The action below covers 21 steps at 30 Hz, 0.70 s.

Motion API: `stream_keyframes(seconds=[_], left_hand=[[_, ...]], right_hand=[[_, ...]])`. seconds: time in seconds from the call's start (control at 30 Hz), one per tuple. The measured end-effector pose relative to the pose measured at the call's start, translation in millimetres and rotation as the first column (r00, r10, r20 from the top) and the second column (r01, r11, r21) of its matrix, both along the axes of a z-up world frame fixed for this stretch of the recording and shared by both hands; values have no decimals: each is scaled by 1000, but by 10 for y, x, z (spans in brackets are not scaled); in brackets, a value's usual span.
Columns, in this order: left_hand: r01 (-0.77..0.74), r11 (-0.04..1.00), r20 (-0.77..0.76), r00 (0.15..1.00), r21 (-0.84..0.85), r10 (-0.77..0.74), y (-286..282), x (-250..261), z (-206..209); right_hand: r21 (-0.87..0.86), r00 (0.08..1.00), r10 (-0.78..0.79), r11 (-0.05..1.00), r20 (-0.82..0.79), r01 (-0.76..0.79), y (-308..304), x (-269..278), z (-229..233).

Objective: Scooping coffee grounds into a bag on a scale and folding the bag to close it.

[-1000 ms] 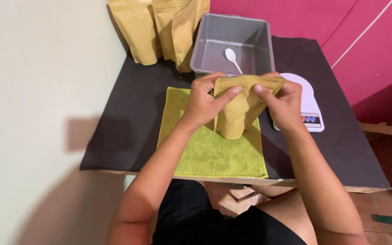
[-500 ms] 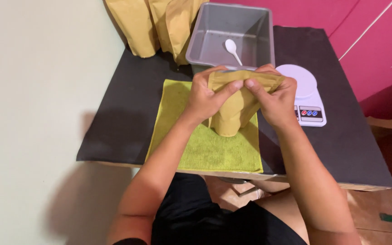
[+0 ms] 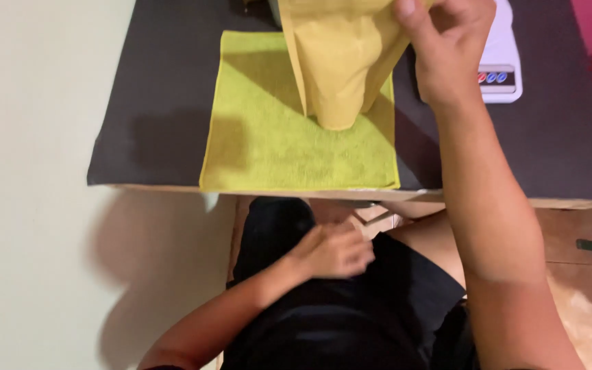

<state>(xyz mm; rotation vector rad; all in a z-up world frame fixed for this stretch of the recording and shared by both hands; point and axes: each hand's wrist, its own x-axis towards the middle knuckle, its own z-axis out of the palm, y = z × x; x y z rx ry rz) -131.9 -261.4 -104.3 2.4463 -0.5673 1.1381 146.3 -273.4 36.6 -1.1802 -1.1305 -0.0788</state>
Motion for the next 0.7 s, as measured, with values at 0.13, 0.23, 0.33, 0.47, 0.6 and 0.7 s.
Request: stream_keyframes(seconds=[0.13,0.23,0.33,0.47,0.6,0.7], left_hand=[[-386,920,-743,635,-67,212,227,296,-1156],[-471,875,-756,532,110,381,288,555,-1399],[-457,868,-710,546,192,445,306,688,-1657],[-436,875,-786,456,210,416,274,618,-1532],[-482,854,-724,517,193,456,248,417,-1218],[-301,937,-553,818,-176,159,146,137,-393]], right_hand=[[44,997,78,996,9,-78,61,-97,11],[7,992,113,994,48,-113,49,-162,76],[9,989,137,990,46,-138,74,-180,75],[64,986,159,985,52,-162,80,-153,30],[44,987,141,989,76,-144,42,-187,91],[54,985,171,984,31,-172,15,-190,90]])
